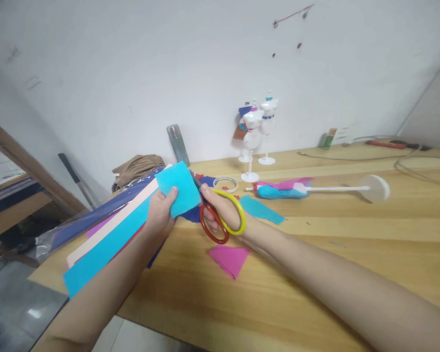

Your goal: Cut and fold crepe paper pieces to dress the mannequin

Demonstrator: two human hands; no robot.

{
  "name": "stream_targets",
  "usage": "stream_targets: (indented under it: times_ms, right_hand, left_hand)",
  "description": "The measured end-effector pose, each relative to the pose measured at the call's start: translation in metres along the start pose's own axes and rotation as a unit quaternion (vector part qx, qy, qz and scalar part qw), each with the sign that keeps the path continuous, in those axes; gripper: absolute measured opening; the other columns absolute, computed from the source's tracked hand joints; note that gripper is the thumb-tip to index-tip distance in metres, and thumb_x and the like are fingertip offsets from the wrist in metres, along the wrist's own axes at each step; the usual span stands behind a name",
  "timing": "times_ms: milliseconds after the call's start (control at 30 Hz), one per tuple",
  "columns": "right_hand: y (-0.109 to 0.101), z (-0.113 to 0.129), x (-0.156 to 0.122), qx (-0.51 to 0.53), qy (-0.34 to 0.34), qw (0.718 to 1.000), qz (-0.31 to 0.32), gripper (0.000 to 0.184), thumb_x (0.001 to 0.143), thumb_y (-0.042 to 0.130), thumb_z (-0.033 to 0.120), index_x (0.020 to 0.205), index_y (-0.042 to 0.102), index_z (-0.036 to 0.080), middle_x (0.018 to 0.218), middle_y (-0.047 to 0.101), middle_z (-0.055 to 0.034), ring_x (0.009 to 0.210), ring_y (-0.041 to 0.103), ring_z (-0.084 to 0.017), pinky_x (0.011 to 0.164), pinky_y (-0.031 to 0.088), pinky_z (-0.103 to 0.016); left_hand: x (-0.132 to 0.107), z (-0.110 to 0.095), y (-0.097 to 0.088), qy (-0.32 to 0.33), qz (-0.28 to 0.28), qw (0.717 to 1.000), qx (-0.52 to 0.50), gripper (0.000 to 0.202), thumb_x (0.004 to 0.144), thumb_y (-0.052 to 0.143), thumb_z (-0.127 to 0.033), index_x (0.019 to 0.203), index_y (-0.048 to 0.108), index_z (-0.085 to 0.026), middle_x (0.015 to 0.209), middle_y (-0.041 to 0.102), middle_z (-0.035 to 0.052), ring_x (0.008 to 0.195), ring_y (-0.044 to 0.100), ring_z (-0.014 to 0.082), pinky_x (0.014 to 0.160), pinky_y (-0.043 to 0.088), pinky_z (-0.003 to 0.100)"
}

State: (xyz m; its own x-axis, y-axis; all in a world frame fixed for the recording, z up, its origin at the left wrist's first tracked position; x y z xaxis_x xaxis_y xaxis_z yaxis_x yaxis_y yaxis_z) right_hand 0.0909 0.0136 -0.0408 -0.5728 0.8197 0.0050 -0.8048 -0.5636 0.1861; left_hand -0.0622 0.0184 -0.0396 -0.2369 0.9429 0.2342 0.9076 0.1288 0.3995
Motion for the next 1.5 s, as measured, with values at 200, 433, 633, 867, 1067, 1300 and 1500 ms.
stream_targets:
  times_ms: [200, 433, 633, 867, 1067, 1300, 1500]
  right_hand:
    - [-0.002, -0.001, -0.001, 0.028, 0.005, 0.999, 0.03, 0.068, 0.072, 0.066, 0.084, 0.066, 0.066, 0.016, 0.061, 0.07, -0.0094, 0.053, 0.067, -0.019, 0.052, 0.055, -0.029]
    - [-0.009, 0.006, 0.003, 0.047, -0.029, 0.998, 0.039, 0.061, 0.078, 0.065, 0.078, 0.064, 0.063, 0.019, 0.053, 0.064, -0.004, 0.04, 0.056, -0.013, 0.042, 0.045, -0.025]
    - [-0.011, 0.006, 0.005, 0.068, -0.041, 0.996, 0.029, 0.057, 0.083, 0.063, 0.073, 0.066, 0.059, 0.019, 0.051, 0.061, -0.003, 0.038, 0.053, -0.012, 0.04, 0.043, -0.024]
    - [-0.01, 0.006, 0.006, 0.006, -0.057, 0.998, -0.02, 0.066, 0.075, 0.063, 0.085, 0.061, 0.05, 0.022, 0.039, 0.046, 0.0031, 0.029, 0.037, -0.009, 0.029, 0.026, -0.021]
    - [-0.01, 0.006, 0.003, 0.029, -0.04, 0.999, -0.013, 0.061, 0.075, 0.067, 0.08, 0.066, 0.052, 0.022, 0.04, 0.048, 0.0027, 0.032, 0.04, -0.01, 0.032, 0.029, -0.021]
    - [-0.014, 0.002, 0.006, 0.062, -0.01, 0.998, -0.007, 0.06, 0.072, 0.073, 0.077, 0.065, 0.054, 0.02, 0.047, 0.055, 0.0009, 0.036, 0.047, -0.011, 0.036, 0.034, -0.022]
    - [-0.014, -0.001, 0.006, 0.05, 0.001, 0.999, 0.018, 0.058, 0.08, 0.067, 0.075, 0.068, 0.058, 0.019, 0.045, 0.056, -0.0004, 0.037, 0.048, -0.011, 0.037, 0.032, -0.021]
  left_hand:
    - [-0.003, -0.003, 0.003, 0.0, 0.01, 1.0, 0.009, 0.058, 0.058, 0.096, -0.049, 0.097, 0.072, -0.014, 0.1, 0.081, 0.0137, 0.106, 0.075, 0.0348, 0.097, 0.058, 0.047]
    - [-0.001, 0.006, 0.001, -0.016, 0.018, 1.0, 0.019, 0.059, 0.056, 0.096, -0.05, 0.098, 0.073, -0.015, 0.101, 0.081, 0.0133, 0.101, 0.076, 0.0343, 0.092, 0.061, 0.048]
    - [-0.003, 0.007, 0.002, -0.03, 0.041, 0.998, 0.02, 0.06, 0.06, 0.095, -0.049, 0.103, 0.073, -0.013, 0.109, 0.079, 0.0171, 0.109, 0.074, 0.0368, 0.096, 0.059, 0.05]
    - [-0.004, 0.005, 0.005, -0.027, 0.041, 0.999, 0.011, 0.062, 0.058, 0.096, -0.047, 0.106, 0.074, -0.014, 0.112, 0.079, 0.017, 0.113, 0.072, 0.0383, 0.101, 0.057, 0.052]
    - [-0.003, 0.005, 0.002, -0.029, 0.034, 0.999, 0.01, 0.065, 0.06, 0.096, -0.046, 0.112, 0.073, -0.014, 0.113, 0.079, 0.0173, 0.115, 0.072, 0.0382, 0.101, 0.057, 0.052]
    - [0.0, 0.012, 0.003, -0.019, 0.039, 0.999, 0.01, 0.071, 0.06, 0.096, -0.044, 0.121, 0.072, -0.016, 0.113, 0.079, 0.0154, 0.115, 0.072, 0.0369, 0.101, 0.057, 0.05]
    - [0.001, 0.011, -0.002, -0.032, 0.044, 0.998, 0.025, 0.063, 0.065, 0.094, -0.045, 0.114, 0.073, -0.013, 0.114, 0.079, 0.0167, 0.111, 0.074, 0.0362, 0.098, 0.059, 0.049]
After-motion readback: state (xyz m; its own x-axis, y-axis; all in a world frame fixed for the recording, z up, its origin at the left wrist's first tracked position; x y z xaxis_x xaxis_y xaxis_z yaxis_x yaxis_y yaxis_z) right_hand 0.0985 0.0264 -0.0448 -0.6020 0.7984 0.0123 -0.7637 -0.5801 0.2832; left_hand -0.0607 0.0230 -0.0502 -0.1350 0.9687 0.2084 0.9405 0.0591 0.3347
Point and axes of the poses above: each hand's wrist, its own x-axis towards the middle knuckle, its own y-axis out of the palm, z = x × y, the point moved 5 cm from there along x, towards the middle knuckle
